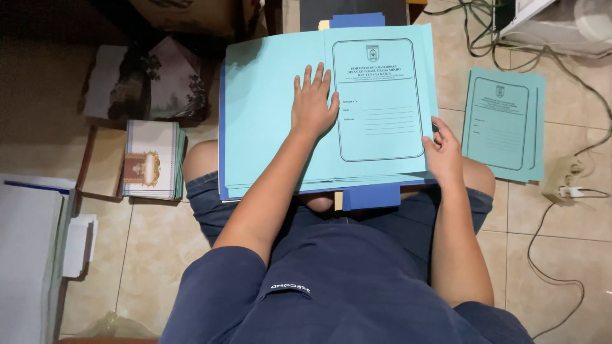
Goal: Pressing and smoothing out light blue folders on a stack to flatten them.
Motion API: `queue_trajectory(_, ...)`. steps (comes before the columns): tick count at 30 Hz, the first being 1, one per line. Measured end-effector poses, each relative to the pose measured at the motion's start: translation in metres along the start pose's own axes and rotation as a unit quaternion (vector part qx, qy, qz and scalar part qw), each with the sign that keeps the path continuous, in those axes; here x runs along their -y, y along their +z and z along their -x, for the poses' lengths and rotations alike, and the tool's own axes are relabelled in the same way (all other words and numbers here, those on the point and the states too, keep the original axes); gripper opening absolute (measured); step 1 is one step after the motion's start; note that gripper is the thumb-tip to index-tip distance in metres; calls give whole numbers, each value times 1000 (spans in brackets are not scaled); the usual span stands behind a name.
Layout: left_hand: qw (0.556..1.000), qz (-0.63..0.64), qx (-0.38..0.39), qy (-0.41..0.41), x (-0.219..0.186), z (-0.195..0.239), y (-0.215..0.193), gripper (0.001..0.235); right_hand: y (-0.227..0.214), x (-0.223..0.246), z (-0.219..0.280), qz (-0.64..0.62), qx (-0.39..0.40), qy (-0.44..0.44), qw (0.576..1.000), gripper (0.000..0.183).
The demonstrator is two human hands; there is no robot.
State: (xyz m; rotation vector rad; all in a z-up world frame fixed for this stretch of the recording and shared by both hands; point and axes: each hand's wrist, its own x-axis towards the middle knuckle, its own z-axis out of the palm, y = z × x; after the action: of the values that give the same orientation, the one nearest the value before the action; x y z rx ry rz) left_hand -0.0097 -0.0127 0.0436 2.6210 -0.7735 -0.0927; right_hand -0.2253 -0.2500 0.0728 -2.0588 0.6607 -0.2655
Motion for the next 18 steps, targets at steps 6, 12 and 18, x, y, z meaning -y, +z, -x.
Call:
queue_trajectory(6, 1000, -12, 17, -5, 0, -2, 1, 61, 4, -19, -6, 8, 0, -7, 1000, 48)
queue_trajectory(12, 1000, -9, 28, -10, 2, -3, 1, 65, 9, -30, -8, 18, -8, 2, 1000, 48)
queue_trajectory(18, 999, -30, 40, -8, 0, -3, 0, 66, 12, -22, -4, 40, -19, 7, 999, 49)
